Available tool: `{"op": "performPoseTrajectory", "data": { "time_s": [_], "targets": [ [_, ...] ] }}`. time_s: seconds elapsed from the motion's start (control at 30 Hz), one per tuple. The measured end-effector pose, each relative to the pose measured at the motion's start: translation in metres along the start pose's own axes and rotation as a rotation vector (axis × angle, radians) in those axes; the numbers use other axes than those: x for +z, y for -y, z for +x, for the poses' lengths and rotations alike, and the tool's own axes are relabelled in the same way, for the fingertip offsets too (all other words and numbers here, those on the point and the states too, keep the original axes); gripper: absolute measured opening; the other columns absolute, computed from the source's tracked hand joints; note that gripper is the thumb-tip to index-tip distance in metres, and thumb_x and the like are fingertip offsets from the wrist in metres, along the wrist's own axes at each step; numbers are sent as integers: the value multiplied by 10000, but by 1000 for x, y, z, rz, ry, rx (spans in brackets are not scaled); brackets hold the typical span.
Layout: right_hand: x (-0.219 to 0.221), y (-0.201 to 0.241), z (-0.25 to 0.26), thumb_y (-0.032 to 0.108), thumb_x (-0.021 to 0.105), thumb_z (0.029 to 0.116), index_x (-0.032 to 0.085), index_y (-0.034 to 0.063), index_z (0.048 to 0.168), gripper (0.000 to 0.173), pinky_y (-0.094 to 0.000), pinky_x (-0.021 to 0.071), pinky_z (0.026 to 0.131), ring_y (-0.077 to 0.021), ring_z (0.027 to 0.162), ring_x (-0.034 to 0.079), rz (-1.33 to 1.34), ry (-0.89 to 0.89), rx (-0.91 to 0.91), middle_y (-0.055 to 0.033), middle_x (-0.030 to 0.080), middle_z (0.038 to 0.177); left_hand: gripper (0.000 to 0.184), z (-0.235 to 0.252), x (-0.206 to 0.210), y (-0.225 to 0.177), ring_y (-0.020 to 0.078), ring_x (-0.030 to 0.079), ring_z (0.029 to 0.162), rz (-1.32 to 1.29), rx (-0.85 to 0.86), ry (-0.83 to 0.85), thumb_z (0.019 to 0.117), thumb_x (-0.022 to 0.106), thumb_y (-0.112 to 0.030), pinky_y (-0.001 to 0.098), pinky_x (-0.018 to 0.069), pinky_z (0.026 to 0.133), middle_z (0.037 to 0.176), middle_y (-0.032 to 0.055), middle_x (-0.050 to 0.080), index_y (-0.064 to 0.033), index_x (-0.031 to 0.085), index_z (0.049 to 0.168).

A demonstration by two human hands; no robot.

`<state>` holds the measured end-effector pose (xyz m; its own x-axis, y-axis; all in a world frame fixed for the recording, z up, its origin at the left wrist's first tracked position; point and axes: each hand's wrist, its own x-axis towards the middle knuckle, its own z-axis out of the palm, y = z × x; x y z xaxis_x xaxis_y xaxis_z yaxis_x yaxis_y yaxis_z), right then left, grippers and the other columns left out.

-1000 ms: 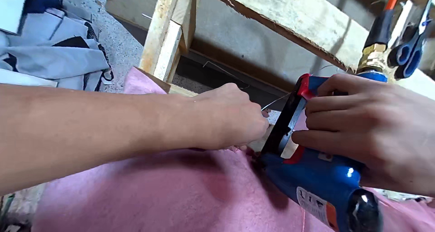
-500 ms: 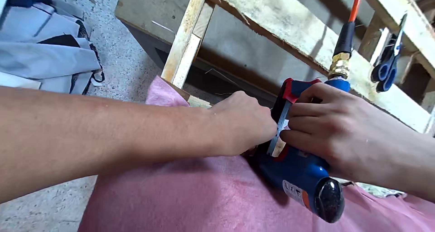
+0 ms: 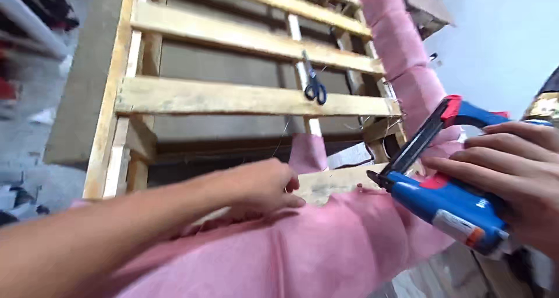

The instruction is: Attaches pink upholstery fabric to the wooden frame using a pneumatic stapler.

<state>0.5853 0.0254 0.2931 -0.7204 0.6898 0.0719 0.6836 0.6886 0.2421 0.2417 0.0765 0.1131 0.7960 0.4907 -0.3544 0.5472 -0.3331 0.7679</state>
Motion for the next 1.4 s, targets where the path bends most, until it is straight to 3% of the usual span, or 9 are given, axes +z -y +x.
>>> {"op": "performPoseTrajectory", "data": {
  "time_s": [0.17, 0.37, 0.5, 0.67, 0.77, 0.87, 1.1, 1.23, 1.4],
  "targets": [
    [91, -87, -18, 32, 754, 739, 761, 165, 1062, 349, -621, 453, 1020, -306, 1011, 688, -28, -80, -59, -50, 725, 927, 521, 61, 35, -47, 306, 694, 930, -30, -115, 89, 1046, 485, -551, 600, 538, 854, 986, 139, 719, -108, 721, 1186],
    [214, -222, 33, 33, 844, 701, 743, 163, 1132, 462, -641, 439, 1044, -312, 1060, 687, 176, -155, -159, -70, 741, 1006, 458, 95, 52, -89, 319, 633, 797, 17, -364, 16, 1102, 405, -368, 566, 503, 736, 829, 155, 641, -35, 689, 970],
    [270, -284, 82, 245, 818, 656, 642, 310, 1379, 747, -582, 383, 1100, -244, 1114, 633, 206, -141, -262, -9, 709, 1079, 709, 104, 68, -97, 204, 547, 630, -248, -456, -147, 1063, 271, -638, 447, 465, 605, 677, 68, 536, -79, 621, 802],
    [309, -316, 111, 110, 929, 605, 553, 328, 1480, 977, -613, 463, 1060, -391, 1238, 575, 423, -57, -165, -170, 639, 1272, 533, 114, 63, -112, 134, 507, 540, -277, -393, -178, 990, 584, -571, 367, 440, 535, 605, 14, 521, -89, 629, 767],
    [283, -303, 102, -51, 837, 693, 637, 185, 1398, 770, -685, 497, 969, -468, 1262, 557, 504, -100, -116, -235, 577, 1372, 460, 123, 60, -127, 133, 514, 565, -214, -499, -109, 1026, 585, -453, 371, 447, 563, 629, 27, 539, -60, 658, 797],
    [247, -263, 76, -18, 707, 815, 709, 93, 1255, 454, -689, 507, 915, -452, 1124, 636, 572, -135, -199, -225, 661, 1213, 471, 120, 58, -130, 118, 449, 486, -216, -496, -154, 1069, 538, -341, 316, 371, 475, 558, 22, 492, -66, 624, 696],
    [195, -128, -57, 209, 764, 786, 754, 224, 1055, 269, -481, 570, 699, -231, 895, 676, 520, 180, -532, -1, 688, 984, 515, 95, 68, -125, 98, 570, 568, -7, -527, -209, 966, 555, -654, 340, 488, 526, 624, -39, 575, -179, 678, 811],
    [193, -112, -119, 287, 513, 927, 719, 280, 1196, 338, -380, 584, 799, -122, 1003, 660, 730, -71, -296, 73, 680, 1067, 653, 102, 68, -131, 137, 596, 610, -40, -629, -143, 903, 537, -770, 391, 510, 574, 650, 0, 587, -138, 666, 800],
    [159, -29, -166, 459, 607, 1013, 586, 105, 1432, 549, -557, 425, 1146, -336, 1349, 568, 823, -38, 19, -174, 628, 1404, 539, 113, 62, -114, 87, 622, 614, -88, -490, -87, 900, 643, -680, 313, 532, 564, 670, -22, 624, -143, 670, 855]
  ]
}}
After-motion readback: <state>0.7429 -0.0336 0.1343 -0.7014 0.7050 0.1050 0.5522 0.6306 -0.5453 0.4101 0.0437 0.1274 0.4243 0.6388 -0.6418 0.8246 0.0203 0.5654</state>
